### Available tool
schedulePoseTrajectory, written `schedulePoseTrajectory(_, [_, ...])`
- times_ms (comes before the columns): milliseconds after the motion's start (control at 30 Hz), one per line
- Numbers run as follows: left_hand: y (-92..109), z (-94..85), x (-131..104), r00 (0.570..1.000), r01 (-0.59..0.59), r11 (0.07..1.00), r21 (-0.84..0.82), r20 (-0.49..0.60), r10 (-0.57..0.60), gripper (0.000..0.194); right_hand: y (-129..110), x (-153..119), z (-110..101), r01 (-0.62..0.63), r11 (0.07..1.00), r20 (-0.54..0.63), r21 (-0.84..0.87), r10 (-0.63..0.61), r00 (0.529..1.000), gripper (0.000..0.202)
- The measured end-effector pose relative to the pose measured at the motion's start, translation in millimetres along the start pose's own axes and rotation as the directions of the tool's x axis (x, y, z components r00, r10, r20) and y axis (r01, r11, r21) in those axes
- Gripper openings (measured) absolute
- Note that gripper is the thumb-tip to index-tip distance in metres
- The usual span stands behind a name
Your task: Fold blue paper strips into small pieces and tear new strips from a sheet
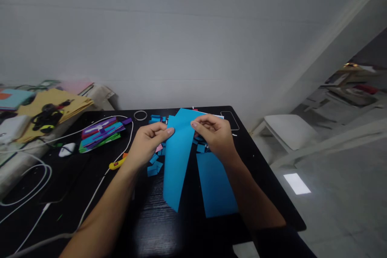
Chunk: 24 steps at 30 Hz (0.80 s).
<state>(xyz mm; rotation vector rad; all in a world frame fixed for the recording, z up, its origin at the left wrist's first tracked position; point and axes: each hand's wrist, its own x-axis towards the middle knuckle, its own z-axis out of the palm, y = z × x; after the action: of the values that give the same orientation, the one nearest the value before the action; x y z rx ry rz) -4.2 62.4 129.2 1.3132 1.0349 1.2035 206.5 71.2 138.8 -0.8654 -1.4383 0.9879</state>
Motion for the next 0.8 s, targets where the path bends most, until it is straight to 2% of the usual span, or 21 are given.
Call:
schedulePoseTrajectory(67, [0,-0.6,0,0.999,0.007,1.0,0.014,0.047,-0.007,0.029,-1,1,-4,0.017,1.0,-0.031,-0.026,-0.018,0.999,0.016])
schedulePoseTrajectory(167, [1,-0.7,0,0.987,-0.005,0.992,0.124,0.158,-0.015,0.029,-2,4,-12,0.033,0.999,-0.095,-0.04,-0.036,0.995,0.017])
schedulePoseTrajectory(333, [4,-5.1,-1,0.917,0.0,0.962,0.273,0.383,-0.109,0.034,0,10,-27,0.097,0.995,-0.213,-0.011,-0.097,0.972,0.014])
schedulePoseTrajectory(400, [5,-12.1,-1,0.908,0.001,0.955,0.297,0.4,-0.126,0.03,3,12,-32,0.111,0.994,-0.281,0.005,-0.105,0.954,0.014])
schedulePoseTrajectory(433, [5,-16.5,-1,0.917,0.006,0.953,0.302,0.38,-0.126,0.028,5,14,-33,0.111,0.994,-0.311,0.017,-0.1,0.945,0.014])
schedulePoseTrajectory(500, [6,-25.3,1,0.963,0.022,0.963,0.268,0.254,-0.092,0.026,8,16,-35,0.105,0.993,-0.344,0.05,-0.082,0.936,0.015])
schedulePoseTrajectory(567, [6,-31.4,3,1.0,0.008,0.988,0.152,0.026,-0.013,0.022,9,18,-35,0.093,0.992,-0.337,0.086,-0.059,0.94,0.015])
schedulePoseTrajectory(600, [6,-32.9,4,0.994,-0.028,0.997,0.072,-0.104,0.035,0.021,9,18,-34,0.077,0.993,-0.311,0.093,-0.044,0.949,0.015])
schedulePoseTrajectory(667, [7,-33.2,7,0.939,-0.141,0.987,-0.079,-0.326,0.108,0.022,9,17,-34,0.003,0.998,-0.187,0.065,0.009,0.982,0.013])
schedulePoseTrajectory(733, [9,-32.0,8,0.882,-0.227,0.96,-0.162,-0.452,0.133,0.022,9,16,-36,-0.106,0.993,0.042,-0.045,0.108,0.993,0.015])
schedulePoseTrajectory(800, [10,-32.2,8,0.854,-0.259,0.951,-0.168,-0.5,0.144,0.017,11,14,-40,-0.188,0.957,0.284,-0.221,0.247,0.926,0.02])
